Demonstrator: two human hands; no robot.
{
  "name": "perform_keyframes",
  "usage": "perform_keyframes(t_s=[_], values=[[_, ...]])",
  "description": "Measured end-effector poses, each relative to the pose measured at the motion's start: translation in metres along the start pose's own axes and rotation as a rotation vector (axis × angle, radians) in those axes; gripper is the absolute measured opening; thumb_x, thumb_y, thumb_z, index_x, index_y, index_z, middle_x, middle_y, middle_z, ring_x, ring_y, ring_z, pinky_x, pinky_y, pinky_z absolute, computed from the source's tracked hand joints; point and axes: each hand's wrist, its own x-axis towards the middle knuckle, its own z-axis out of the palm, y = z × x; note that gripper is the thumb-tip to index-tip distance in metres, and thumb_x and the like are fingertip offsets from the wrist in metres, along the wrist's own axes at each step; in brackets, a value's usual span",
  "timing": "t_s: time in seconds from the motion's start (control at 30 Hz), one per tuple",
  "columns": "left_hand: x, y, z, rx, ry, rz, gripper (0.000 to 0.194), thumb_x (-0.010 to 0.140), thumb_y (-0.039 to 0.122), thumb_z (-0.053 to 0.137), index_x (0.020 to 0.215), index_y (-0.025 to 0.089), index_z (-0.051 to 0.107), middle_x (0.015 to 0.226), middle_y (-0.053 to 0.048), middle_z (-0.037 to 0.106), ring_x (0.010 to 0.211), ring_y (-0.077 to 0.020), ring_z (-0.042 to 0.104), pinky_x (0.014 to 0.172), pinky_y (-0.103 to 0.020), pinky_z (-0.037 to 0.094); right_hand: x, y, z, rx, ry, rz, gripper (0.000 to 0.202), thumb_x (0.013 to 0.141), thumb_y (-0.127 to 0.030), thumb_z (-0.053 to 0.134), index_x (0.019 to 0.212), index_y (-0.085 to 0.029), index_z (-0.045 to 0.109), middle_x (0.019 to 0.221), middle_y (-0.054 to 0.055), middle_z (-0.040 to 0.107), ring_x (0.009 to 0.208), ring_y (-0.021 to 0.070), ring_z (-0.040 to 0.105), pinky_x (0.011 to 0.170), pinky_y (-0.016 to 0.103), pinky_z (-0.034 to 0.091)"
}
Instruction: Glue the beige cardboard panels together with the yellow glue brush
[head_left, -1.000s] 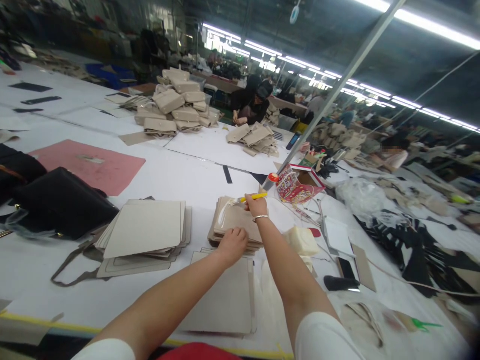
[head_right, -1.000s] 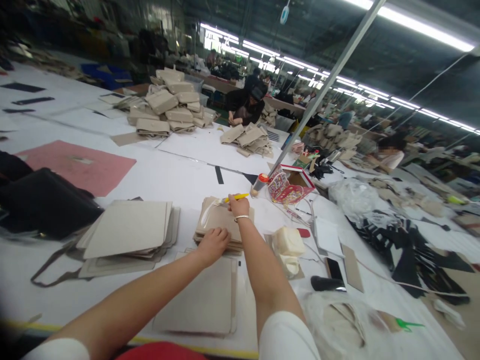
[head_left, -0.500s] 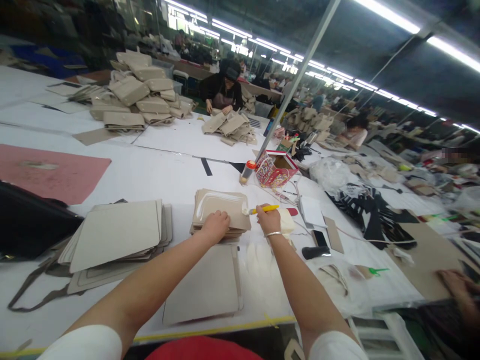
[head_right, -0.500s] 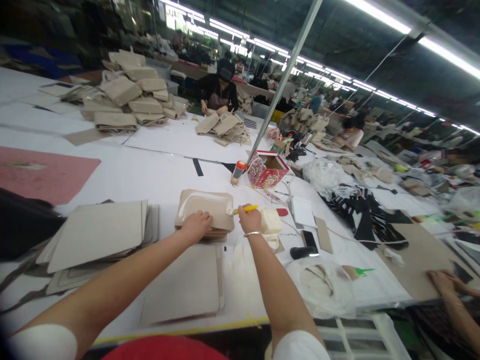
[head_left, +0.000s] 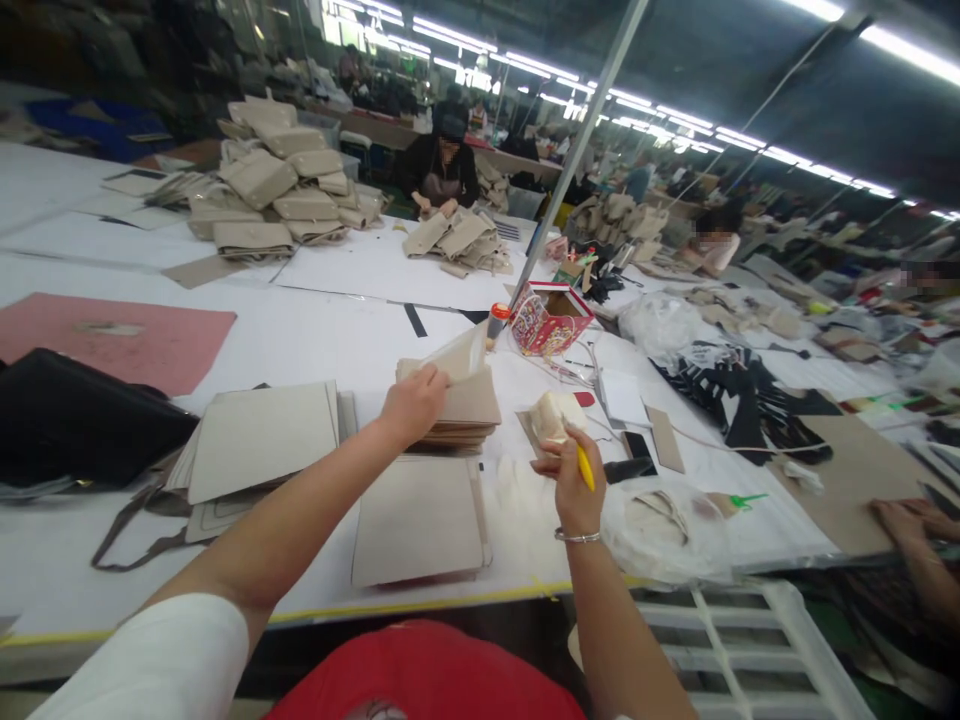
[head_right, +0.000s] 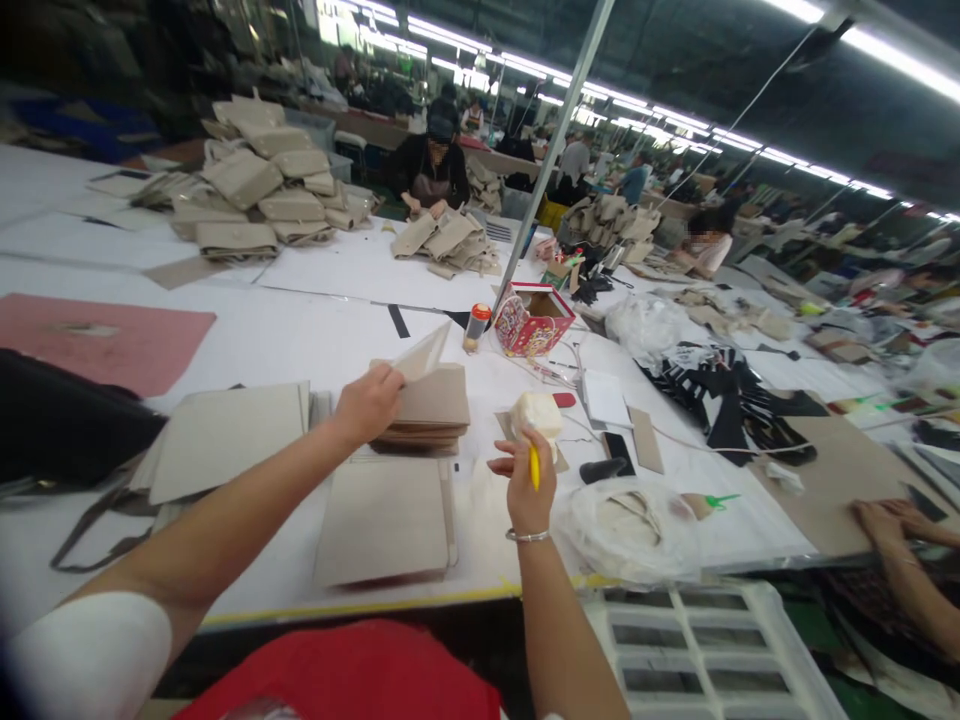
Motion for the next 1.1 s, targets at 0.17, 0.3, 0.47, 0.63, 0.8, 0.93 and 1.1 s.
perform_keyframes(t_s=[0.17, 0.3, 0.47, 0.63, 0.8, 0.93, 1.1], values=[[-0.050, 0.008, -0.027, -0.754, 0.250, -0.521, 0.016, 0.068, 0.027, 0.061, 0.074, 0.012, 0.062, 0.074, -0.003, 0.063, 0.074, -0.0185, 0.061, 0.072, -0.032, 0.051, -0.032, 0.017, 0.031, -0.029, -0.140, -0.007, 0.031, 0.083, -0.048, 0.047, 0.096, -0.020, 0.040, 0.089, 0.004, 0.063, 0.066, 0.0125, 0.063, 0.055, 0.026, 0.053], [-0.099, 0.024, 0.000, -1.384, 0.259, -0.758, 0.036, 0.058, 0.032, 0.071, 0.087, 0.013, 0.062, 0.075, -0.001, 0.064, 0.075, -0.0178, 0.061, 0.066, -0.033, 0.055, -0.047, 0.027, 0.049, -0.142, -0.075, -0.036, 0.030, 0.081, -0.047, 0.049, 0.094, -0.020, 0.042, 0.080, 0.000, 0.060, 0.063, 0.0119, 0.059, 0.059, 0.028, 0.051], [-0.147, 0.035, 0.022, -1.646, 0.175, -0.868, 0.052, 0.052, 0.027, 0.078, 0.099, 0.019, 0.059, 0.081, 0.000, 0.065, 0.079, -0.0167, 0.060, 0.068, -0.033, 0.054, -0.062, 0.044, 0.041, -0.234, -0.066, -0.109, 0.033, 0.075, -0.043, 0.057, 0.093, -0.019, 0.043, 0.075, 0.000, 0.057, 0.070, 0.0137, 0.057, 0.071, 0.030, 0.047], [-0.190, 0.015, 0.032, -1.755, 0.194, -0.929, 0.039, 0.066, 0.038, 0.069, 0.099, 0.022, 0.057, 0.092, -0.002, 0.065, 0.086, -0.0170, 0.060, 0.073, -0.032, 0.050, -0.083, 0.075, 0.014, -0.179, -0.164, 0.018, 0.033, 0.076, -0.042, 0.058, 0.095, -0.020, 0.042, 0.076, 0.000, 0.058, 0.070, 0.0138, 0.057, 0.070, 0.029, 0.046], [-0.231, -0.019, 0.056, -1.303, 0.129, -1.097, 0.032, 0.069, 0.047, 0.062, 0.079, 0.016, 0.061, 0.073, 0.000, 0.064, 0.069, -0.0140, 0.057, 0.062, -0.024, 0.045, -0.100, 0.116, -0.005, -0.338, -0.244, 0.042, 0.034, 0.076, -0.047, 0.057, 0.092, -0.019, 0.045, 0.077, 0.003, 0.059, 0.071, 0.0161, 0.058, 0.071, 0.031, 0.046], [-0.240, -0.039, 0.071, -0.859, 0.006, -0.989, 0.032, 0.069, 0.047, 0.059, 0.069, 0.015, 0.064, 0.066, 0.000, 0.063, 0.066, -0.0146, 0.054, 0.063, -0.024, 0.042, -0.099, 0.142, 0.001, -0.485, -0.293, -0.004, 0.035, 0.078, -0.051, 0.052, 0.091, -0.019, 0.049, 0.079, 0.004, 0.060, 0.072, 0.0172, 0.059, 0.068, 0.030, 0.045], [-0.238, -0.058, 0.075, -0.571, -0.069, -0.906, 0.030, 0.073, 0.044, 0.053, 0.065, 0.017, 0.064, 0.067, -0.001, 0.064, 0.069, -0.0161, 0.056, 0.066, -0.025, 0.040, -0.083, 0.154, 0.020, -0.607, -0.405, -0.039, 0.035, 0.082, -0.053, 0.044, 0.091, -0.019, 0.050, 0.080, 0.005, 0.062, 0.068, 0.0173, 0.060, 0.063, 0.027, 0.043]])
